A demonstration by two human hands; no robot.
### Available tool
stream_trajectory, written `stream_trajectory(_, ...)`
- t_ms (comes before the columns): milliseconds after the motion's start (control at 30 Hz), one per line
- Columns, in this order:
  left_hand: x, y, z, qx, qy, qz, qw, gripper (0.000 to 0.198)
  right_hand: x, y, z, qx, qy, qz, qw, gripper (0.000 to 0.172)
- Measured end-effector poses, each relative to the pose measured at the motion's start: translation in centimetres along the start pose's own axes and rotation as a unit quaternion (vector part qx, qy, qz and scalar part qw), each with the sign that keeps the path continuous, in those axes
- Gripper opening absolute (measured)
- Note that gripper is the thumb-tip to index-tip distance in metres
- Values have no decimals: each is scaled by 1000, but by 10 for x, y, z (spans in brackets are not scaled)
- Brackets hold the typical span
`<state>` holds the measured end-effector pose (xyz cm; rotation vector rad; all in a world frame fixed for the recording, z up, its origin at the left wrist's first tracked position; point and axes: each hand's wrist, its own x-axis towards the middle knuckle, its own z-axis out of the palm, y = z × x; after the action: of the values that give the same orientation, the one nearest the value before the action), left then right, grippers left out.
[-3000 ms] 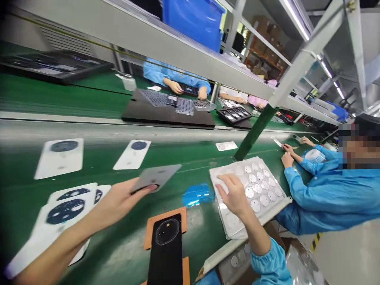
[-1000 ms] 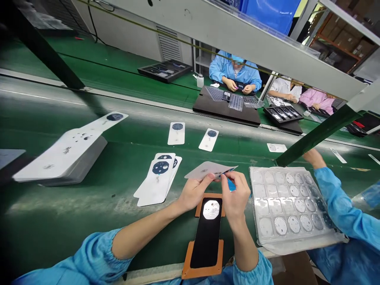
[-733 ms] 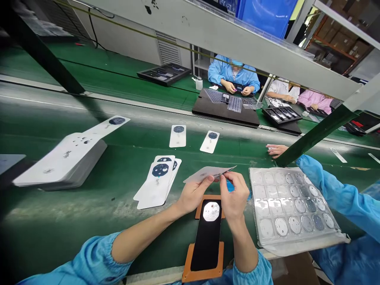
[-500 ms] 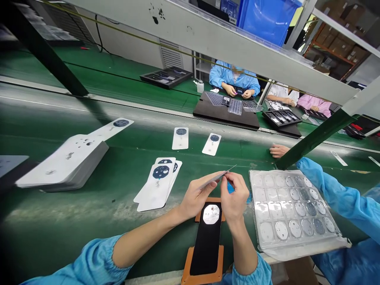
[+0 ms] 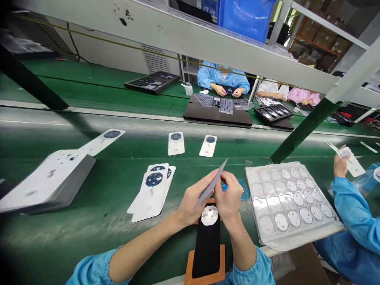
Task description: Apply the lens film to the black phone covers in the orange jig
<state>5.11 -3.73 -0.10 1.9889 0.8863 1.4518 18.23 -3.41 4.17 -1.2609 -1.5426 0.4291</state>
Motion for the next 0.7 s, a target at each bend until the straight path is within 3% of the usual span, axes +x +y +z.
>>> stream_trajectory(200,1,4,-1,-1,5,-24,1000,48,2,1,4,12,20,1,1000,17)
stream_trajectory(500,1,12,2,-23,23,-84,996,44,6,-1,5,-87,22,-48,995,19)
stream_trajectory(600,4,9,0,-73,50,-176,980,44,14,9,0,-93,-3,9,996,14)
stream_trajectory(700,15,5,-12,-206,138,-292,924,49,25,37,-16,-189,-65,142,969,13)
